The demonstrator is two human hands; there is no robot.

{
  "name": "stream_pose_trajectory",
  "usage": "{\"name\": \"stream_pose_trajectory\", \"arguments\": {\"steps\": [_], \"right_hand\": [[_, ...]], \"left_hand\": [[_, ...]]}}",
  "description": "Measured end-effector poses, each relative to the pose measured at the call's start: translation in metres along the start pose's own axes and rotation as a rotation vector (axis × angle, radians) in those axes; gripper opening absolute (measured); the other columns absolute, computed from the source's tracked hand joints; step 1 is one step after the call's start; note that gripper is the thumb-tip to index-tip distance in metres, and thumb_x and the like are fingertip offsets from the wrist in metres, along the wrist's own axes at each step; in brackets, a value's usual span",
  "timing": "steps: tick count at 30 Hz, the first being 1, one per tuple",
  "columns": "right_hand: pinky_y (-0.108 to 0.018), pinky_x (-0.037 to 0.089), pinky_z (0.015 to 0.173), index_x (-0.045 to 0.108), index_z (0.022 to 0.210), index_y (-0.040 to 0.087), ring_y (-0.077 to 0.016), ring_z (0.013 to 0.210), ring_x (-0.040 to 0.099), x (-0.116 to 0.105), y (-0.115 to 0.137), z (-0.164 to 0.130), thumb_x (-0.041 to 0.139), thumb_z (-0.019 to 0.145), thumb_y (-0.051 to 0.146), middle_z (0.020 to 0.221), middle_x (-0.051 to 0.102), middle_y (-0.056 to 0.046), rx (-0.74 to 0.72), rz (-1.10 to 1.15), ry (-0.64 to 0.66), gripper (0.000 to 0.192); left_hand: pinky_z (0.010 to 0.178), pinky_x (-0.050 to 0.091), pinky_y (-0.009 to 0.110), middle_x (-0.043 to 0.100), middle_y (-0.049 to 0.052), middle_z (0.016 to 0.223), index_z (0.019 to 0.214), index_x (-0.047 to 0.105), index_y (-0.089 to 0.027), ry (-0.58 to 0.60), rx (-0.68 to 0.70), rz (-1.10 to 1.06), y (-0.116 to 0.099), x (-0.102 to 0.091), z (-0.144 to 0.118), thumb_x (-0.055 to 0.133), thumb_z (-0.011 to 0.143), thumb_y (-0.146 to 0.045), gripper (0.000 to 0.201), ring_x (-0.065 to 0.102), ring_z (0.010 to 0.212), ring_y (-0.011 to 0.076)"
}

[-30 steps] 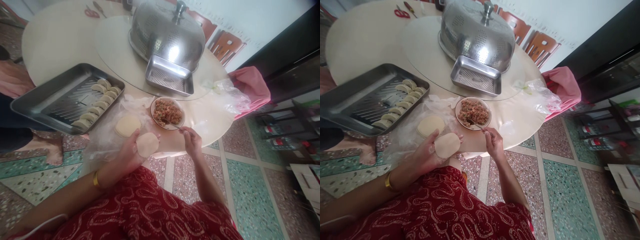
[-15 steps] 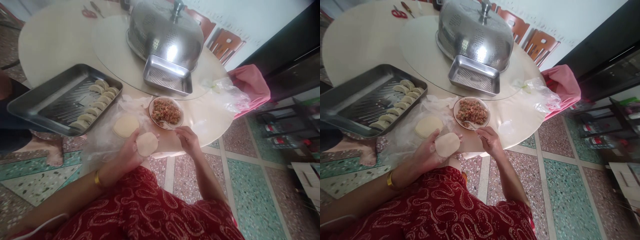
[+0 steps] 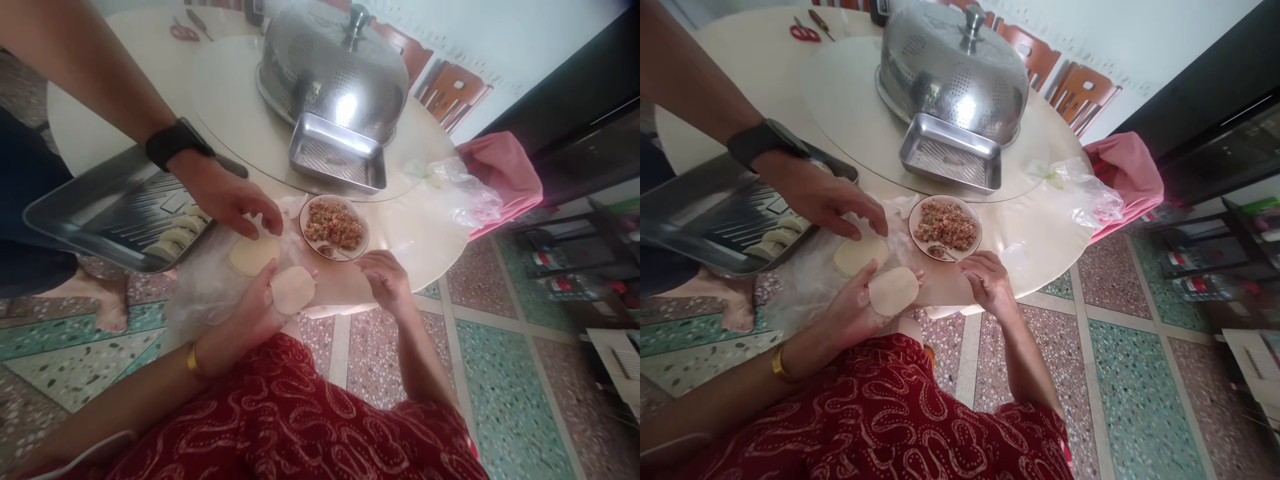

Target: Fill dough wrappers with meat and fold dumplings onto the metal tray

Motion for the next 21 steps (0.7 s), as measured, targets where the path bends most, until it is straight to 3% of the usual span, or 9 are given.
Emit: {"name": "stream_pose_trajectory", "arguments": {"steps": [3,8,12,21], "right_hand": [[-0.041,0.057,0.080,0.066,0.110,0.027,-0.0214,0.091,0.067,-0.006,0.001,-0.005,0.057,0.092,0.015,0.096,0.076,-0.004,0.010,-0.073,-0.072,0.023],[-0.039,0.058,0.073,0.065,0.107,0.025,-0.0214,0.084,0.066,0.006,0.000,-0.006,0.053,0.094,0.016,0.090,0.075,-0.005,0.031,-0.163,-0.134,0.020],[-0.038,0.058,0.070,0.065,0.105,0.025,-0.0210,0.082,0.067,0.010,0.001,-0.007,0.052,0.095,0.019,0.089,0.074,-0.005,0.081,-0.122,-0.154,0.018],[-0.040,0.058,0.079,0.062,0.115,0.032,-0.0201,0.092,0.067,-0.007,0.012,-0.007,0.055,0.093,0.014,0.098,0.075,-0.002,0.038,0.038,-0.100,0.029]], "left_hand": [[0.085,0.060,0.036,0.074,0.020,0.101,0.135,0.050,0.002,0.015,-0.017,-0.013,0.000,-0.001,0.001,0.033,0.102,-0.043,0.059,0.072,0.094,0.0256],[0.085,0.060,0.035,0.073,0.022,0.100,0.136,0.049,0.003,0.020,-0.019,-0.009,0.002,0.002,0.002,0.031,0.102,-0.043,0.059,0.072,0.096,0.0262],[0.083,0.060,0.035,0.073,0.022,0.100,0.136,0.049,0.003,-0.006,-0.021,-0.008,0.001,0.005,0.000,0.031,0.102,-0.043,0.060,0.072,0.096,0.0266],[0.081,0.060,0.033,0.074,0.020,0.099,0.133,0.053,0.000,-0.010,-0.016,0.016,0.002,0.005,-0.002,0.030,0.102,-0.042,0.057,0.073,0.093,0.0256]]}}
Point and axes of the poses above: each hand's wrist, its own z-axis towards the middle knuckle, its own x-axis out of the palm, y = z × x, the point moved 1 cm from there along z, towards the middle knuckle
